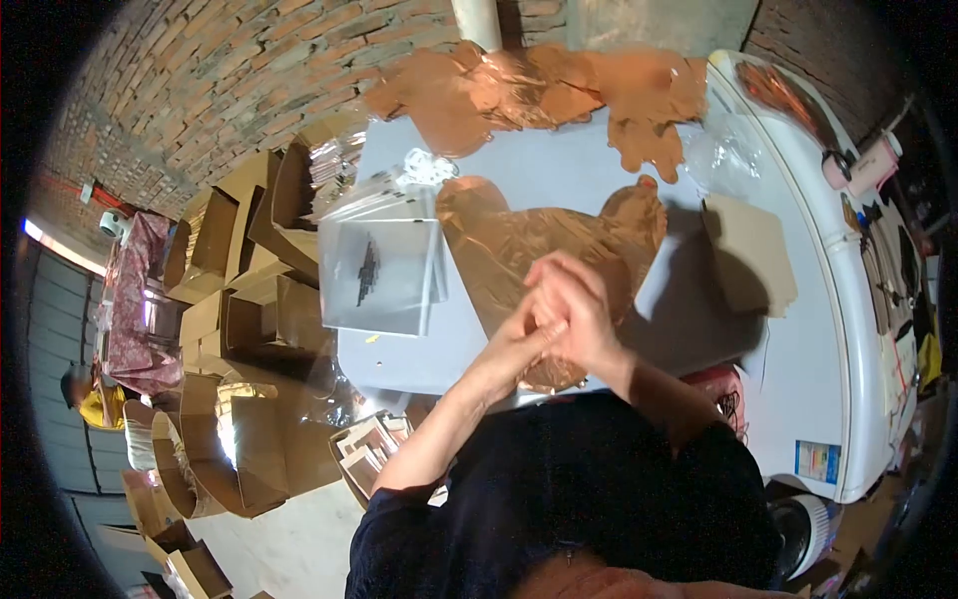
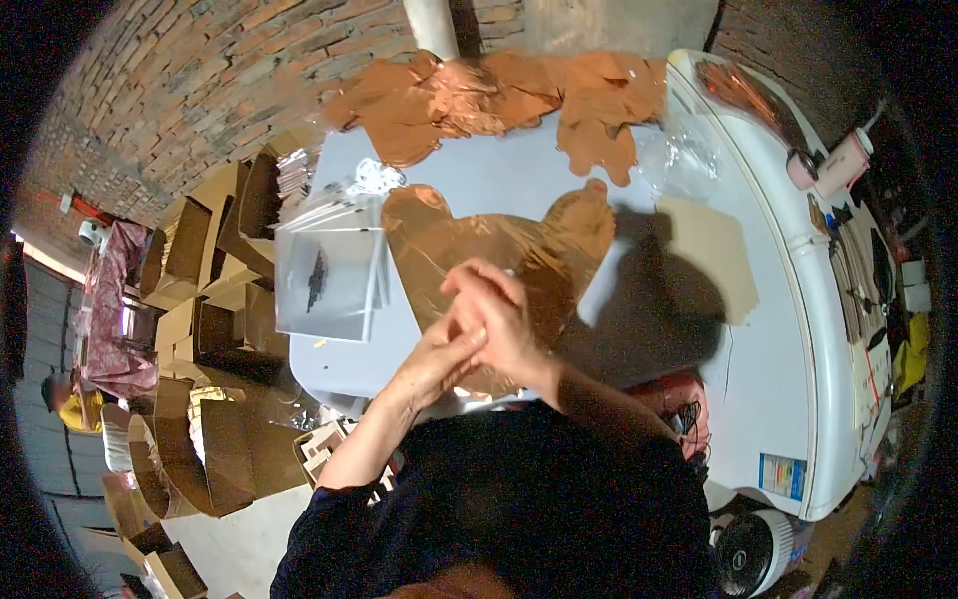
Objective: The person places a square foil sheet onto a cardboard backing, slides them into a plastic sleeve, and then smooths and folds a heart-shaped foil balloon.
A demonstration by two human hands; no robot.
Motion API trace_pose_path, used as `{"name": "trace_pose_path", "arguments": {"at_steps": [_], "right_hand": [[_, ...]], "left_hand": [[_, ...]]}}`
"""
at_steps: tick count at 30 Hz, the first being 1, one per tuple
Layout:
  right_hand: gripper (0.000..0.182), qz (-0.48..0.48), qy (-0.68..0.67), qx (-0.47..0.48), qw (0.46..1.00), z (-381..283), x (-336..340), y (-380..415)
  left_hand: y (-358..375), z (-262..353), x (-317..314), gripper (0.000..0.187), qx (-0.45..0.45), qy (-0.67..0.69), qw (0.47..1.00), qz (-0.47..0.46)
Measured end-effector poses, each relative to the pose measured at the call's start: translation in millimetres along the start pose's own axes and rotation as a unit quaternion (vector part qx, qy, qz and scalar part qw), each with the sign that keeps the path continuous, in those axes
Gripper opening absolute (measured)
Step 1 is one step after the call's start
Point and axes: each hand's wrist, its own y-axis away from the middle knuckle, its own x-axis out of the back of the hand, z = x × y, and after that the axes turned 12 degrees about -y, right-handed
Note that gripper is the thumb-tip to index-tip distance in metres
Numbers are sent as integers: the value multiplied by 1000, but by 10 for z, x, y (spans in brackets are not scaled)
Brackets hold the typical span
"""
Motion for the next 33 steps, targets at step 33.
{"name": "trace_pose_path", "arguments": {"at_steps": [33], "right_hand": [[30,-116,766,205,599,1021,1349,-4267]], "left_hand": [[-1057,1409,3768,23,-257,-705,546,373]]}}
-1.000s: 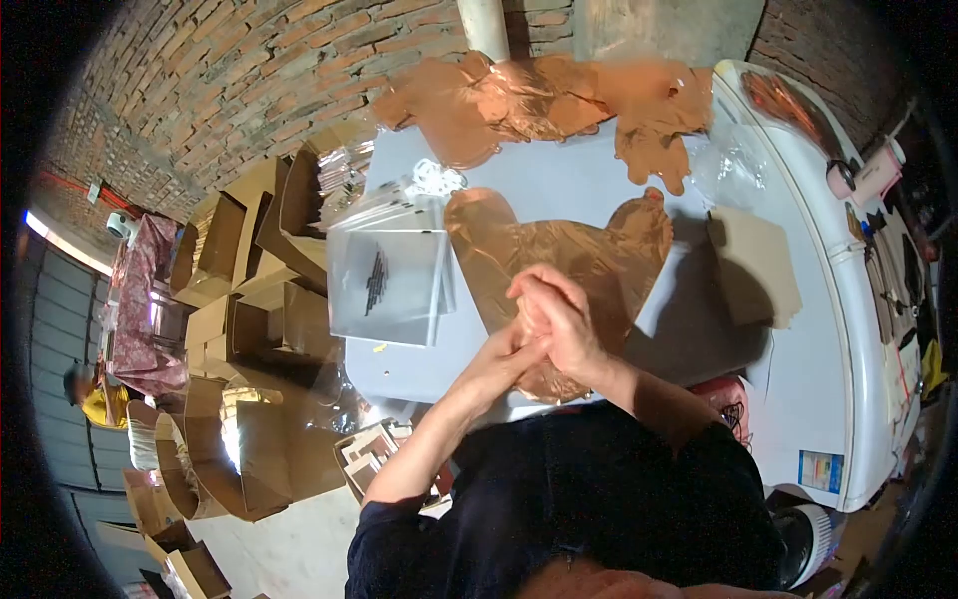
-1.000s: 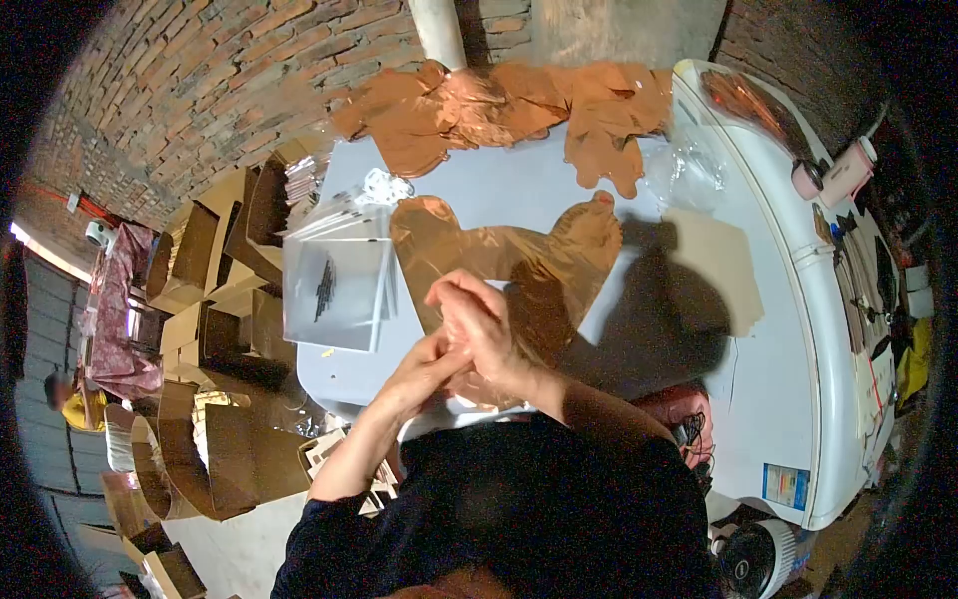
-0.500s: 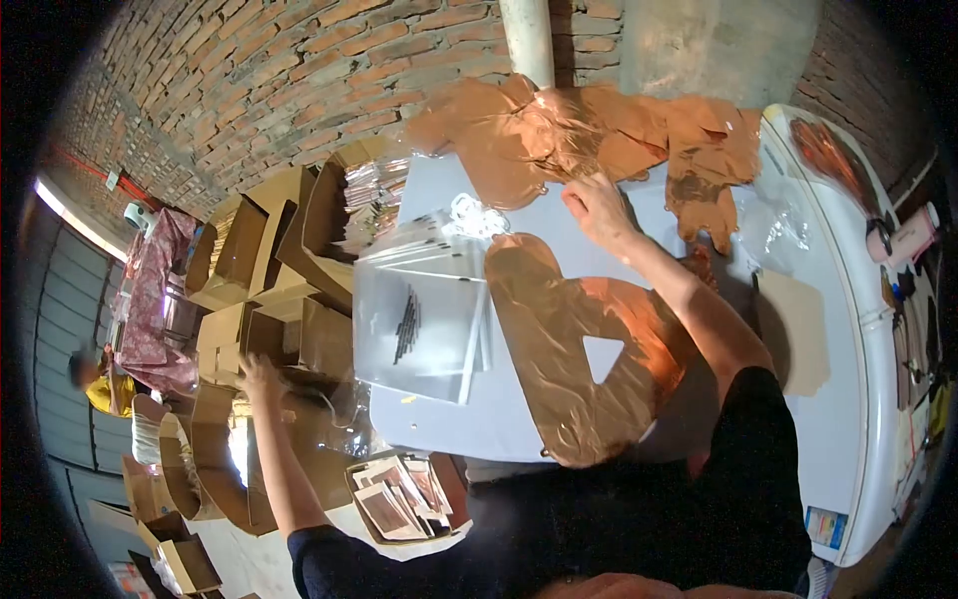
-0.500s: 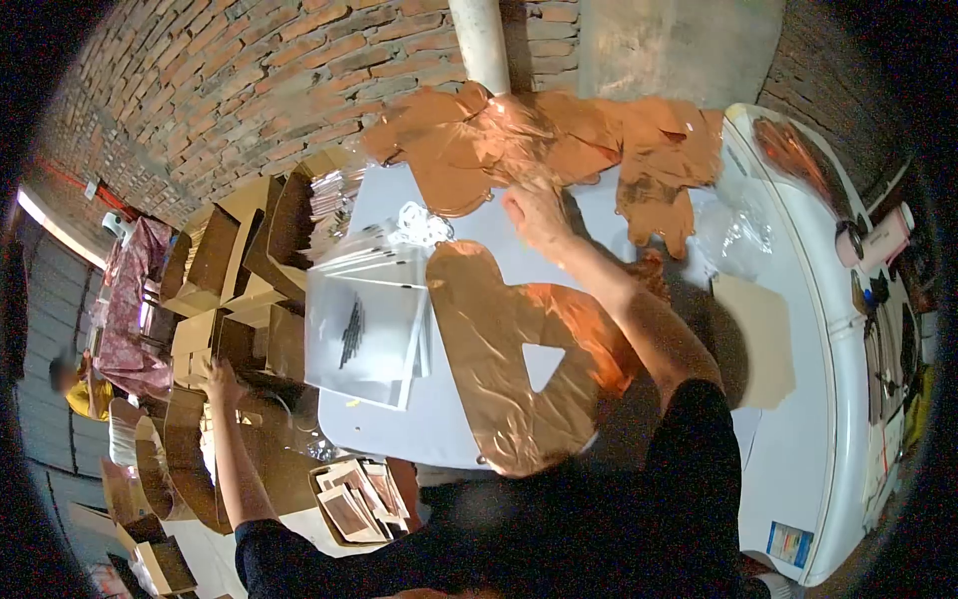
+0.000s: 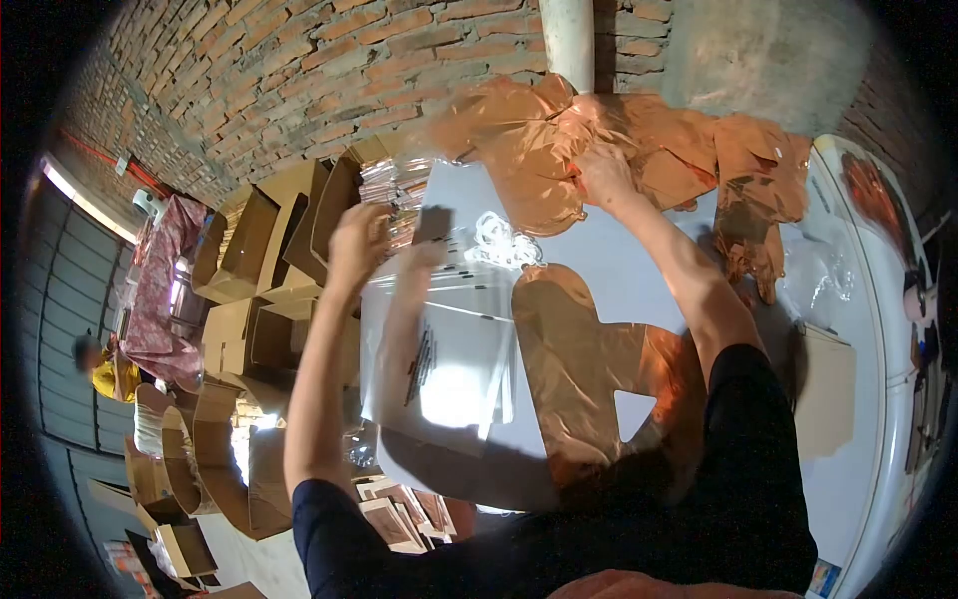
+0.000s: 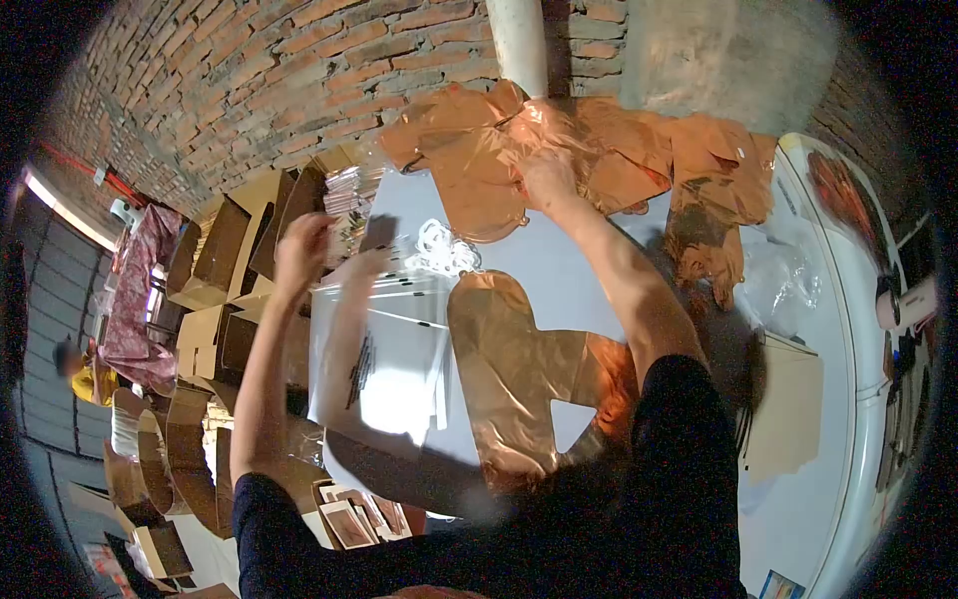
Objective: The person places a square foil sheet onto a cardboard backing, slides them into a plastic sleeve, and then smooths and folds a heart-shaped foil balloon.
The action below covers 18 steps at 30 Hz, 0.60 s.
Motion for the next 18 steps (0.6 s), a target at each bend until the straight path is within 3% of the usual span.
{"name": "trace_pose_path", "arguments": {"at_steps": [1,4,5,7,10,13,17,18], "right_hand": [[26,3,10,26,1000,-9,21,-7],[14,82,23,116,990,43,-76,-16],[13,59,30,107,992,26,-60,-20],[13,16,43,90,995,-74,60,-61],[13,25,109,110,988,-172,195,-91],[13,-66,116,61,989,-164,253,-282],[20,-102,116,-28,988,-314,736,-931],[20,-61,27,-72,995,-167,802,-1277]], "left_hand": [[-134,189,-175,32,-8,35,997,-65],[-404,963,-543,35,-94,149,978,-115],[-452,1198,-610,36,-115,174,970,-128],[-432,1420,-1030,43,-165,126,972,-107],[-340,1617,-1326,50,-147,90,981,-86],[-312,1657,-1326,54,-131,92,983,-85],[-284,1627,-1383,55,-123,101,984,-85],[-298,1632,-1368,54,-119,94,985,-85]]}}
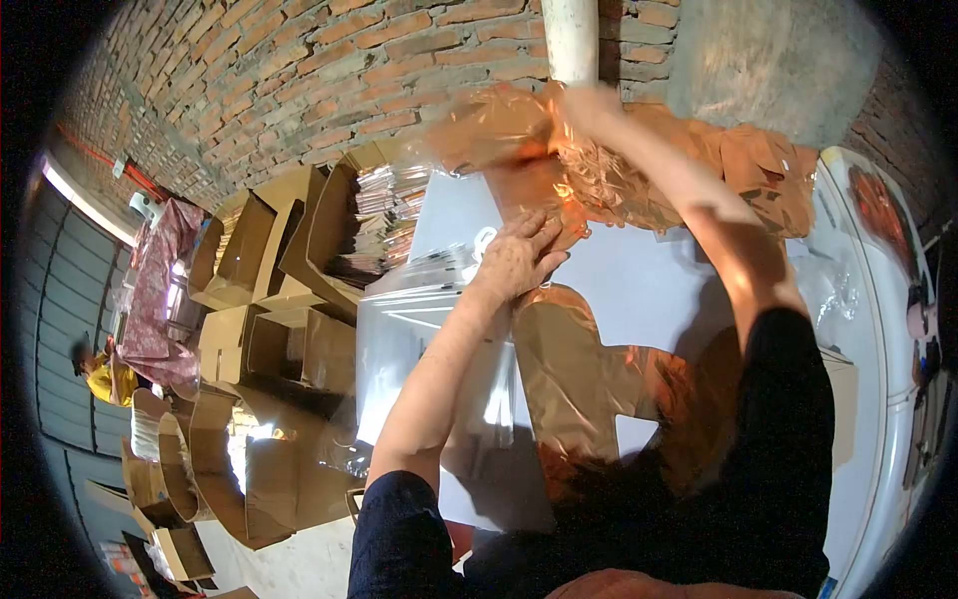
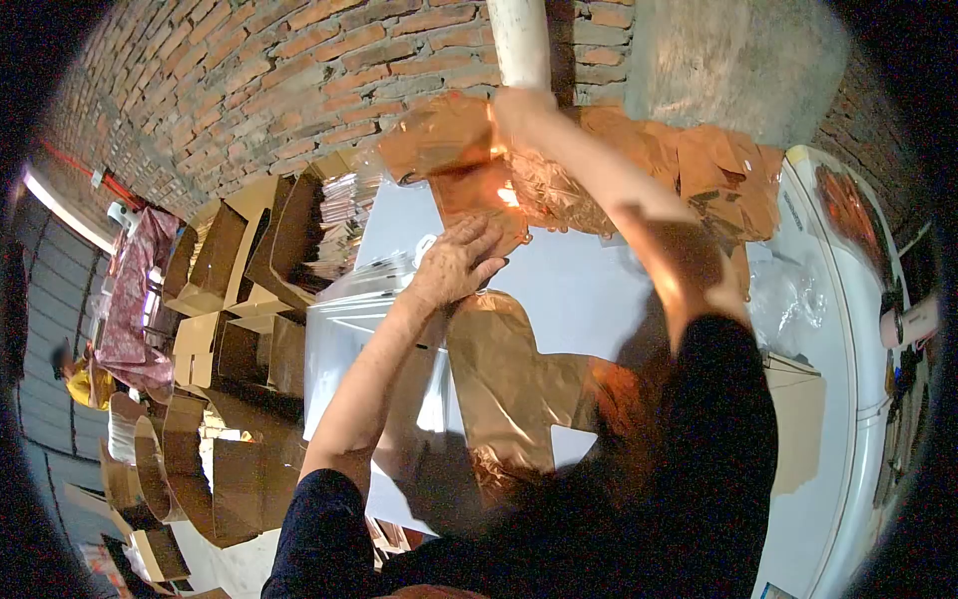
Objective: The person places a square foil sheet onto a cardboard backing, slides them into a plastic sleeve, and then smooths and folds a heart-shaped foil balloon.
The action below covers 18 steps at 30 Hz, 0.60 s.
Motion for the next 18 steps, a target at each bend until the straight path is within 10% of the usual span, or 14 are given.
{"name": "trace_pose_path", "arguments": {"at_steps": [2,4,6,10,18], "right_hand": [[34,45,-299,-134,944,-38,421,-353],[46,194,-371,1,908,-96,-98,-421],[61,179,-347,64,918,-197,-217,-269],[33,-45,-342,44,938,-43,-626,407],[22,-66,-185,122,973,73,-705,981]], "left_hand": [[-6,47,30,54,9,-8,1000,-4],[8,39,41,53,12,5,1000,-19],[-2,-4,42,52,16,18,1000,-21],[-50,2,101,50,4,33,999,-36],[-94,53,244,60,62,80,992,-72]]}}
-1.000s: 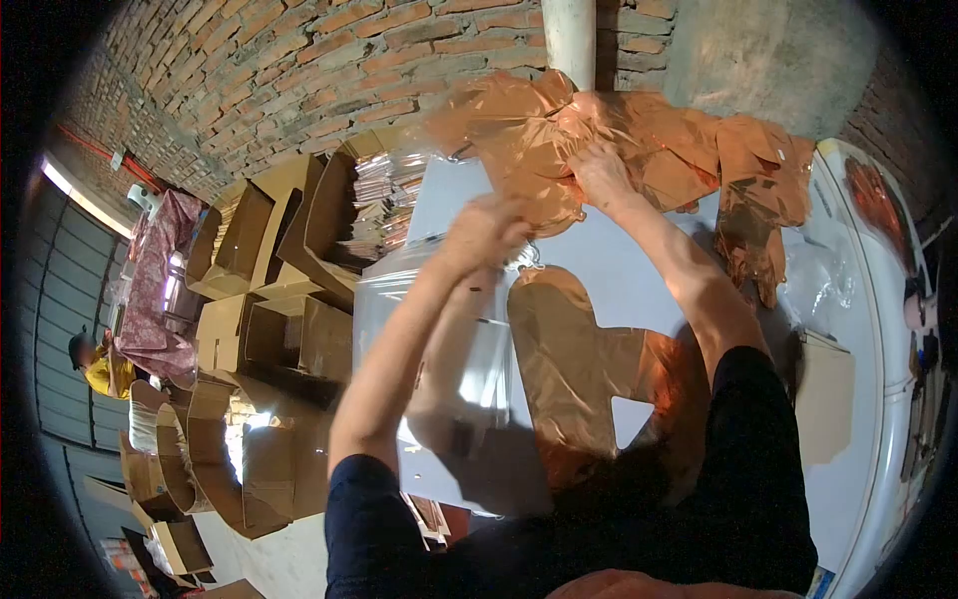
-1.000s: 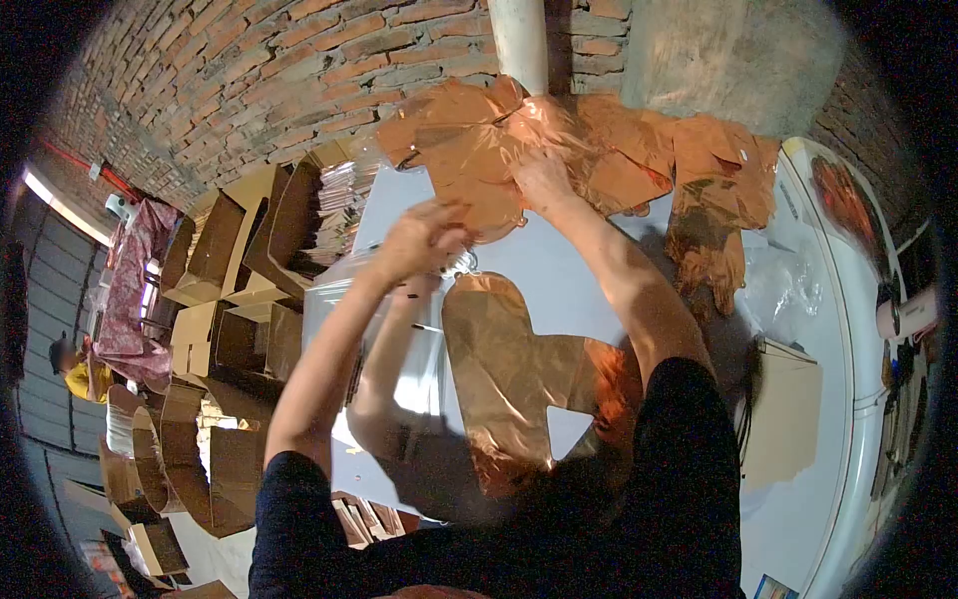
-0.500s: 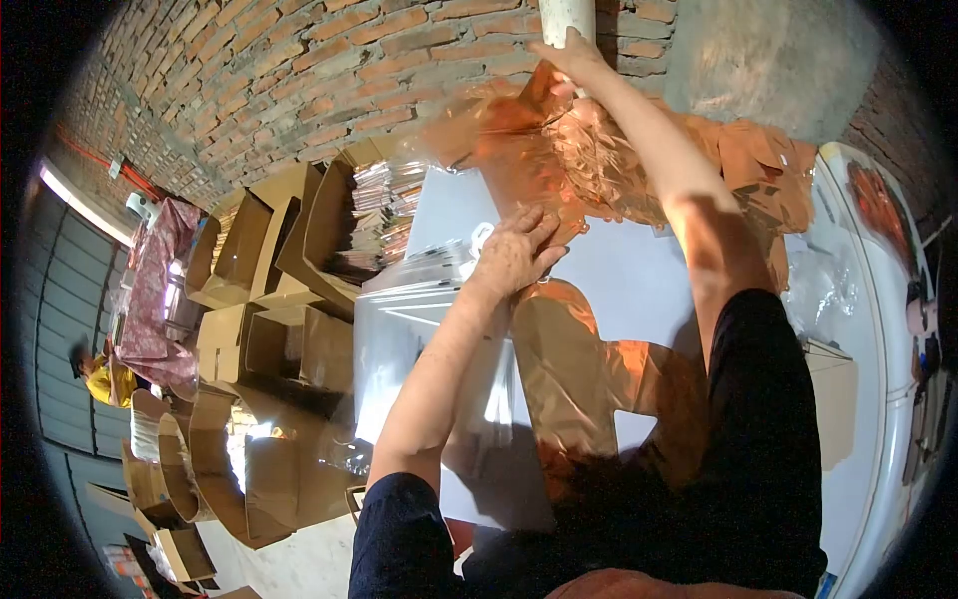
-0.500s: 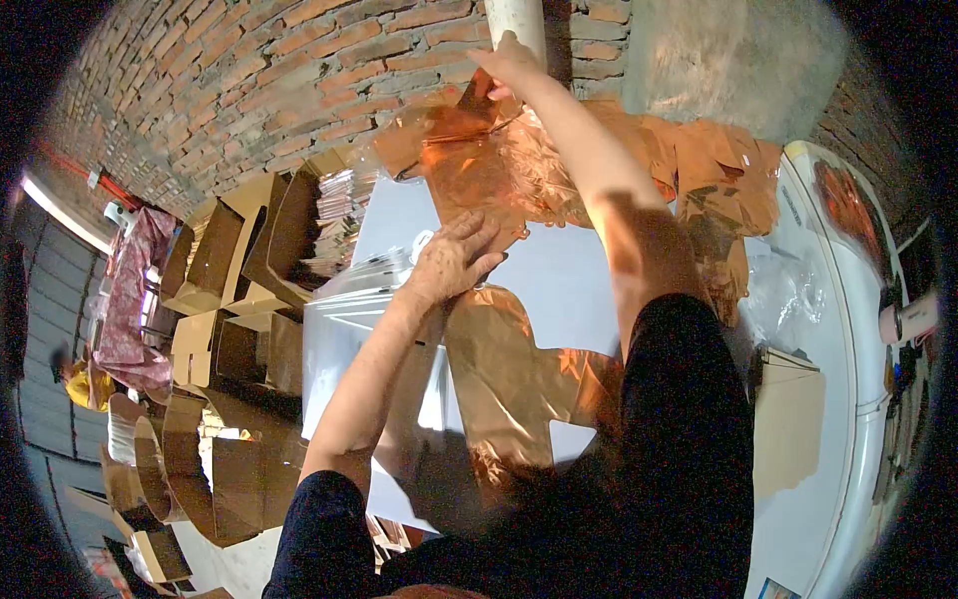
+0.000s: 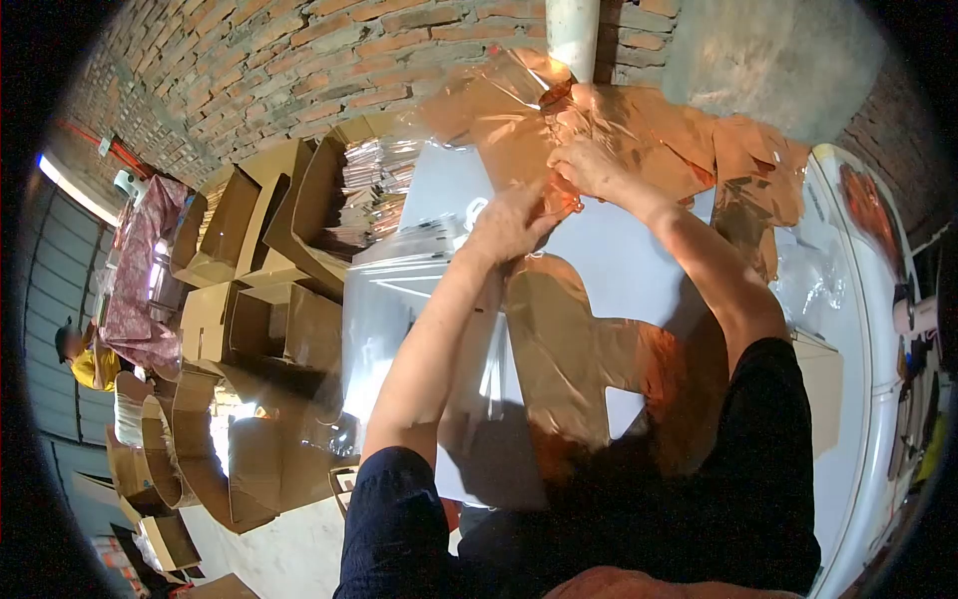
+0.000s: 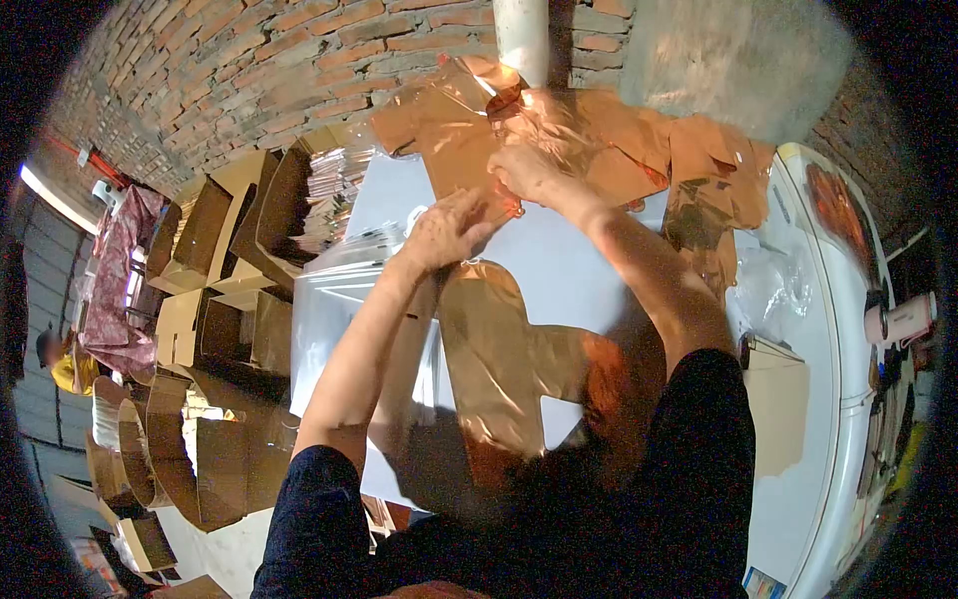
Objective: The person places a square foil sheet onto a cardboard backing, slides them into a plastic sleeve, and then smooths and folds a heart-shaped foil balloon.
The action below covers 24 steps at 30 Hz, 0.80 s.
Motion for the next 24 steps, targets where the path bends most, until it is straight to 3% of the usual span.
{"name": "trace_pose_path", "arguments": {"at_steps": [3,9,12,15,21,24], "right_hand": [[24,-27,-13,68,997,-65,70,166],[21,-2,-90,196,976,-124,-58,560],[18,39,-100,175,979,-62,-214,611],[14,54,18,165,985,-65,-299,617],[15,52,-118,9,992,-145,-232,515],[16,96,-110,46,988,-162,-261,490]], "left_hand": [[-37,-25,-5,69,67,38,997,-23],[-62,-143,-42,75,64,63,996,-29],[-48,-143,-14,75,58,73,995,-36],[-17,-127,24,72,59,89,994,-36],[-2,-44,108,62,81,144,985,-52],[31,79,228,58,85,154,983,-46]]}}
